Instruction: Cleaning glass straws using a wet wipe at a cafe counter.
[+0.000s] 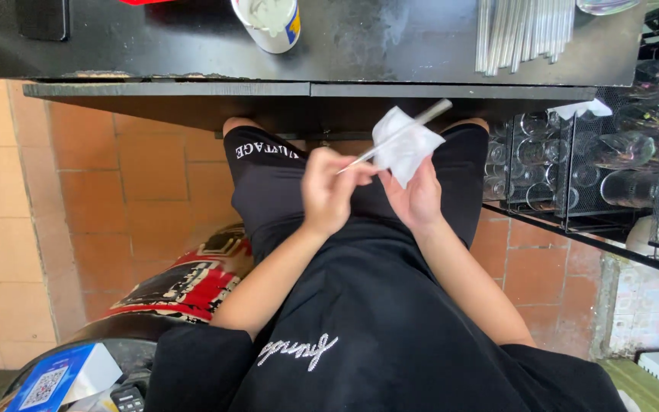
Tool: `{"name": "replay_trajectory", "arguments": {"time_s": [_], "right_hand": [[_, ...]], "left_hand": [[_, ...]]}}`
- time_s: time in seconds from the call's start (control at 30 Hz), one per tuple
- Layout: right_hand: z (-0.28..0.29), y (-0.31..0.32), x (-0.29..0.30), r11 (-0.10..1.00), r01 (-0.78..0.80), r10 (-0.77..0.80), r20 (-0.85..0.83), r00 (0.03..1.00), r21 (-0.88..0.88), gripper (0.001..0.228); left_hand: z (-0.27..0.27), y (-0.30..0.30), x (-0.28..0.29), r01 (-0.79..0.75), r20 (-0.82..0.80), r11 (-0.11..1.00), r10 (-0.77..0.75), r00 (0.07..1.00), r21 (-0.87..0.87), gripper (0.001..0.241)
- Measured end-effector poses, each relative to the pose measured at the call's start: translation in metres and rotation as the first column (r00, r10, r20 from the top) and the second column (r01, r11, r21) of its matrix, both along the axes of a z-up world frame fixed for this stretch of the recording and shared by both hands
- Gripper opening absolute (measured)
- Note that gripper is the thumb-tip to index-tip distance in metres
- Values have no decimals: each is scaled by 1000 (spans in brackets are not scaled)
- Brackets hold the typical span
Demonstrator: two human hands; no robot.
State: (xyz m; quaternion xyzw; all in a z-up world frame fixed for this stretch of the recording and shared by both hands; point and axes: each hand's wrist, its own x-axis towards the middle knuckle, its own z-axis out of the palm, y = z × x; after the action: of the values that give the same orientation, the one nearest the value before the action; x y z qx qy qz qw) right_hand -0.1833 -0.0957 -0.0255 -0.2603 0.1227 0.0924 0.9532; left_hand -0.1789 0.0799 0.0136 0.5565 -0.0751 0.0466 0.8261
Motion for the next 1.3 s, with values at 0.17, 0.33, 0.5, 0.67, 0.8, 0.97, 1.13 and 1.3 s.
{"name": "replay_trajectory", "arguments": {"time_s": [0.17, 0.33, 0.5, 0.67, 0.8, 0.97, 1.13, 1.3], "right_hand": [[-8, -1, 2, 986, 56, -28, 178, 984, -154, 46], [-35, -13, 5, 834, 103, -117, 9, 993, -542, 44], [-11, -29, 34, 821, 293, -249, 155, 956, -489, 40], [-65, -31, 32, 618, 199, -106, 170, 980, -761, 47], [-8, -10, 52, 820, 101, -22, 146, 989, -564, 30], [-25, -21, 42, 658, 73, -4, 93, 996, -749, 21], [-51, -23, 30, 473, 84, 66, 131, 989, -877, 33], [-18, -1, 37, 604, 55, 126, 163, 979, -795, 24]], "left_hand": [[-60, -18, 14, 346, -233, 929, -368, 900, -129, 15], [-104, -12, 15, 591, -365, 790, -604, 709, -160, 19], [-127, -8, 19, 647, -315, 722, -690, 652, -243, 18], [-125, -7, 15, 643, -302, 708, -706, 641, -291, 17], [-128, -4, 17, 629, -330, 731, -681, 653, -264, 17], [-140, -6, 18, 550, -362, 792, -610, 705, -265, 17], [-139, -10, 20, 538, -367, 791, -612, 701, -292, 16], [-128, -12, 20, 614, -393, 783, -599, 698, -103, 28]]}}
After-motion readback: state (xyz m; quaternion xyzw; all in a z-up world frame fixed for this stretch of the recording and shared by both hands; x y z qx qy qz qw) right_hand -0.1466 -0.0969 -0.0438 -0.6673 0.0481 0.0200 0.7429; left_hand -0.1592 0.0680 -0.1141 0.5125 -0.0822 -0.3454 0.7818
